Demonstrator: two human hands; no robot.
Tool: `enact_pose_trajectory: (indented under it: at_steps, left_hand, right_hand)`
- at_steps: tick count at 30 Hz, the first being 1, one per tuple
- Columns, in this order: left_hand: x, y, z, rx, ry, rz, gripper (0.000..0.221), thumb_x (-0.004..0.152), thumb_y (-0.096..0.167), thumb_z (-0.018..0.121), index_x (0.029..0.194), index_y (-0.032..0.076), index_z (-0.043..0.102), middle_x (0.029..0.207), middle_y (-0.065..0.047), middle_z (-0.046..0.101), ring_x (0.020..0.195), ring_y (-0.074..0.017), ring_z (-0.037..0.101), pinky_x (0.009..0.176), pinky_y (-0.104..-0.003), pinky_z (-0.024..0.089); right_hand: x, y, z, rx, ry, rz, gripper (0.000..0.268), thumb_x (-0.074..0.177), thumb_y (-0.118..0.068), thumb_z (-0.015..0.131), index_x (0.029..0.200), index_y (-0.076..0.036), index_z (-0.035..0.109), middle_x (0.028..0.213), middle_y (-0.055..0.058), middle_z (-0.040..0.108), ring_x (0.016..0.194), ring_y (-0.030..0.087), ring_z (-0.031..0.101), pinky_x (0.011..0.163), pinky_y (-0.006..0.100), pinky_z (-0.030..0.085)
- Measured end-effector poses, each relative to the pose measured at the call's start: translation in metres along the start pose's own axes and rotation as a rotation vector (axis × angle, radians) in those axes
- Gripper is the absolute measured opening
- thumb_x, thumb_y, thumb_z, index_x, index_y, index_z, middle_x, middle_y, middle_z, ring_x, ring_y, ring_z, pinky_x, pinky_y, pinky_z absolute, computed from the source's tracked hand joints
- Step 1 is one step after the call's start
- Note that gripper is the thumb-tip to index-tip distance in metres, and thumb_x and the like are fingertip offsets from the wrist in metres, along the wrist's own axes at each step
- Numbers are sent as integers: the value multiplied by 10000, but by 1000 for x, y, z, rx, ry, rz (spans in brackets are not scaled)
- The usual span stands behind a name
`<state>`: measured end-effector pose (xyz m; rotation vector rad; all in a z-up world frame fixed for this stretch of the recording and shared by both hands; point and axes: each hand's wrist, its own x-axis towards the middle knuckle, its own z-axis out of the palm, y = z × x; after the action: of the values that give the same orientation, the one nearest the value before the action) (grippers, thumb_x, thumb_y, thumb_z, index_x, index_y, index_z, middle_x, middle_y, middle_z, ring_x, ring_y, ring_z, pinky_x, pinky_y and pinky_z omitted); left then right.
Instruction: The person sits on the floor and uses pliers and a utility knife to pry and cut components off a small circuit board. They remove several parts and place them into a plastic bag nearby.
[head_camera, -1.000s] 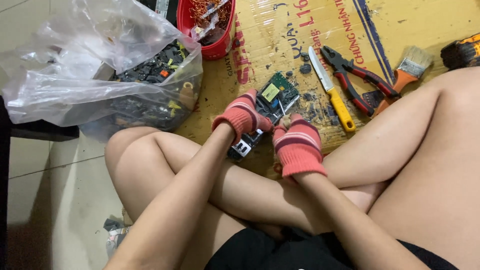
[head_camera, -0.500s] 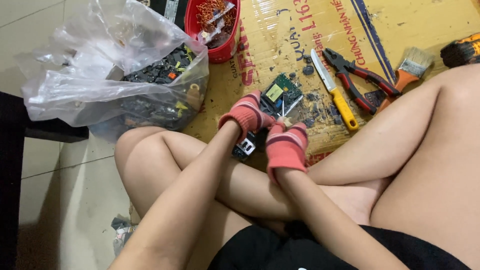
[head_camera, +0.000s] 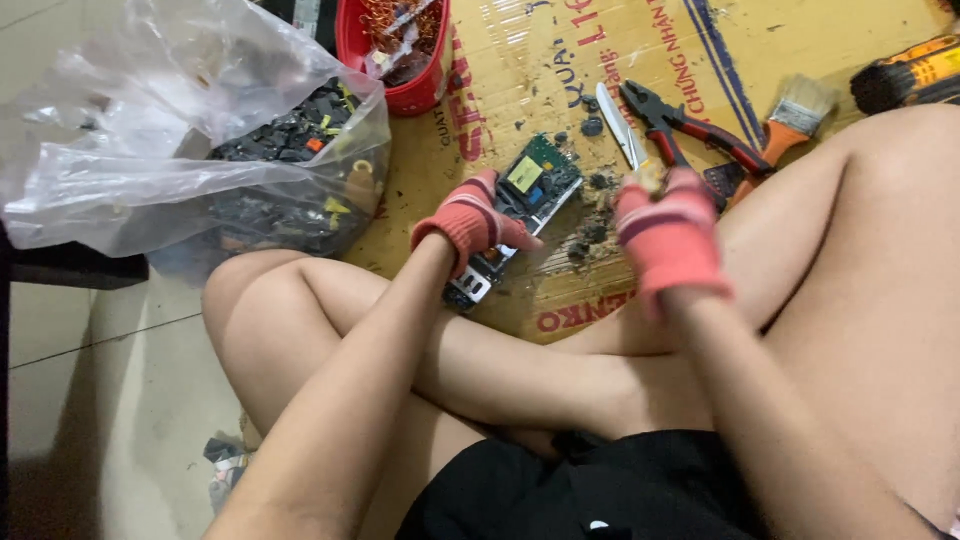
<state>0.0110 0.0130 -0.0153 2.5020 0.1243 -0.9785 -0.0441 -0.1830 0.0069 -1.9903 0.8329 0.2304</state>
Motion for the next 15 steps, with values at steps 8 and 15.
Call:
enact_pose_trajectory:
  at_steps: [8, 15]
  left_hand:
    - [-2, -6, -1, -75, 1, 17, 1209, 516, 387, 969, 1527, 44, 401, 1470, -219, 533, 1379, -378, 494, 1080, -495, 487]
    - [2, -21, 6, -225, 153, 70, 1078, 469, 294, 940, 1421, 29, 510, 1286, -113, 669, 1149, -246, 651, 1010, -330, 518]
  right_hand:
    - [29, -30, -35, -601, -142, -354, 413, 1014, -219, 611, 1340, 34, 617, 1178, 323, 659, 1140, 503, 615, 961, 640, 529]
    - [90, -32, -33, -1362, -140, -479, 649, 842, -516, 695, 1155, 51, 744, 1092, 228, 658, 935, 342, 662, 864, 453, 516]
